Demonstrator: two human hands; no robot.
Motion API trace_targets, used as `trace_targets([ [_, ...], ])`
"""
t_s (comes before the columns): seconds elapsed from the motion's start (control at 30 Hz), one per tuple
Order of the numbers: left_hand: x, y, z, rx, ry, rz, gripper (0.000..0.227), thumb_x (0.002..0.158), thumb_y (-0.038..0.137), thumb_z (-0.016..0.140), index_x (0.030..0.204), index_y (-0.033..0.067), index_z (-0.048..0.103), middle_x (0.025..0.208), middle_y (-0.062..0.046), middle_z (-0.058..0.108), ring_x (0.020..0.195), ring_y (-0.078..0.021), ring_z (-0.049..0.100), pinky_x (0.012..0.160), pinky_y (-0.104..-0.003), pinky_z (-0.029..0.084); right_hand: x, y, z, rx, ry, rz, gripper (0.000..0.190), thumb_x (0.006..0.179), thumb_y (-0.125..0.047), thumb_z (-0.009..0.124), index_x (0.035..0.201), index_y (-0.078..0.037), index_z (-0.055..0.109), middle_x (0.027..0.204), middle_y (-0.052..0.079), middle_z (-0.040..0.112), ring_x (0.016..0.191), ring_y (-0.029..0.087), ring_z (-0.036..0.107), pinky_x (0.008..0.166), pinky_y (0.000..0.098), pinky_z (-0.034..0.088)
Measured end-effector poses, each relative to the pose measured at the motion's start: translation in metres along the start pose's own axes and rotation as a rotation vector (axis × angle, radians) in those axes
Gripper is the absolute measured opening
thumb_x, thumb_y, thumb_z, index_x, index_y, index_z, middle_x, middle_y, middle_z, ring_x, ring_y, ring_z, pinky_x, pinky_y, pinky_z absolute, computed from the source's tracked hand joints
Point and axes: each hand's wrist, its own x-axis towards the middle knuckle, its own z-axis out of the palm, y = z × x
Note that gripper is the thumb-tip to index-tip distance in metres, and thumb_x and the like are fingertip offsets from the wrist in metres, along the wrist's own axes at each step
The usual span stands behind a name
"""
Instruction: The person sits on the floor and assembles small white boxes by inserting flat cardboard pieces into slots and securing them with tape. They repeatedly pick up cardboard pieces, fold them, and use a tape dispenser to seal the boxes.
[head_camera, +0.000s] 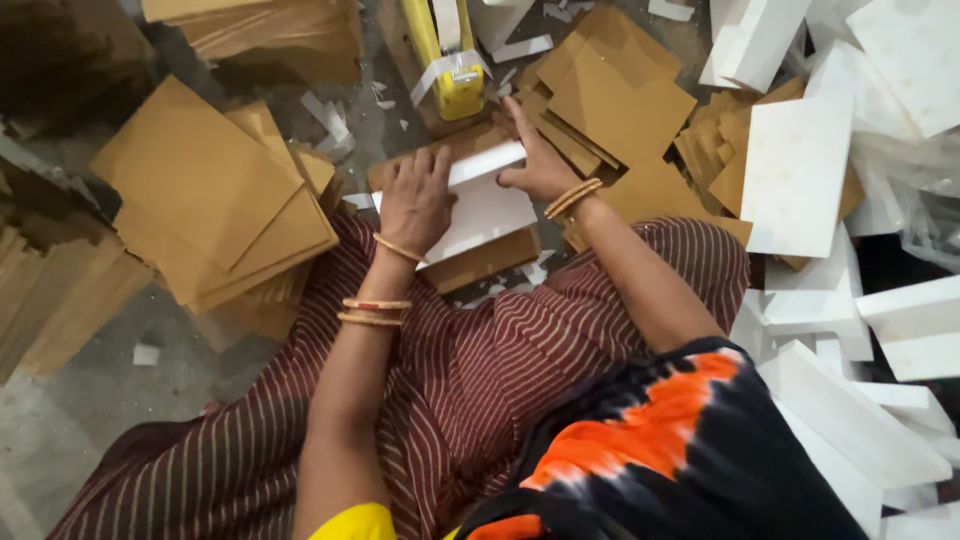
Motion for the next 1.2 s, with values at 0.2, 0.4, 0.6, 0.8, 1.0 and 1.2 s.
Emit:
trace_targets([
  [0.2, 0.004, 0.002, 0.001, 0.026, -0.009, 0.005, 0.065, 0.074, 0.027, 0.084, 0.13, 0.0072, 0.057, 0.113, -0.013, 0.059, 0.108, -0.0294, 0.058, 0.096, -0.045, 0.041, -0.007, -0.004, 0.005, 0.318, -0.009, 0.311, 0.129, 0.068, -0.001, 0.073, 0.164, -0.018, -0.012, 0.156, 0.023, 0.043, 0.136, 0.036, 0.053, 0.108, 0.0364, 0.048],
  [0.4, 0.011, -0.002, -0.003, 0.011, 0.009, -0.027, 0.057, 0.07, 0.034, 0.088, 0.115, 0.0116, 0.062, 0.101, -0.011, 0.059, 0.098, -0.0305, 0.059, 0.088, -0.045, 0.04, -0.001, 0.017, 0.001, 0.124, -0.108, 0.103, 0.114, 0.079, -0.001, 0.071, 0.167, -0.012, -0.001, 0.167, 0.022, 0.038, 0.155, 0.033, 0.031, 0.123, 0.0416, 0.029],
  [0.6, 0.01, -0.003, 0.009, 0.045, -0.023, -0.064, 0.058, 0.074, 0.04, 0.086, 0.118, 0.0113, 0.06, 0.096, -0.01, 0.058, 0.088, -0.0297, 0.057, 0.074, -0.044, 0.041, 0.005, 0.065, -0.09, -0.742, 0.15, 0.408, 0.062, 0.097, -0.019, 0.065, 0.154, -0.008, 0.044, 0.156, 0.021, 0.05, 0.144, 0.037, 0.048, 0.12, 0.0429, 0.039],
  [0.8, 0.007, -0.006, 0.017, 0.081, 0.042, -0.042, 0.06, 0.077, 0.042, 0.083, 0.121, 0.0087, 0.059, 0.096, -0.008, 0.058, 0.088, -0.0269, 0.057, 0.075, -0.041, 0.042, 0.0, 0.092, -0.164, -0.918, 0.159, 0.837, 0.122, 0.066, -0.046, 0.094, 0.157, -0.008, 0.022, 0.158, 0.025, 0.027, 0.142, 0.047, 0.028, 0.111, 0.0623, 0.028],
  [1.0, 0.005, -0.006, 0.018, 0.059, 0.072, -0.029, 0.061, 0.075, 0.04, 0.081, 0.121, 0.0071, 0.059, 0.097, -0.008, 0.059, 0.088, -0.027, 0.058, 0.075, -0.041, 0.042, 0.009, 0.113, -0.178, -0.958, 0.132, 0.875, 0.125, 0.059, -0.05, 0.096, 0.156, -0.012, 0.027, 0.162, 0.023, 0.028, 0.15, 0.045, 0.026, 0.111, 0.0684, 0.033],
  [1.2, 0.006, 0.001, 0.012, 0.046, 0.016, -0.086, 0.057, 0.077, 0.037, 0.08, 0.12, 0.008, 0.058, 0.101, -0.01, 0.059, 0.094, -0.0292, 0.058, 0.083, -0.043, 0.043, -0.002, 0.099, -0.172, -1.001, 0.098, 0.762, 0.126, 0.052, -0.047, 0.097, 0.156, -0.013, 0.034, 0.163, 0.02, 0.031, 0.152, 0.044, 0.029, 0.106, 0.0689, 0.04],
])
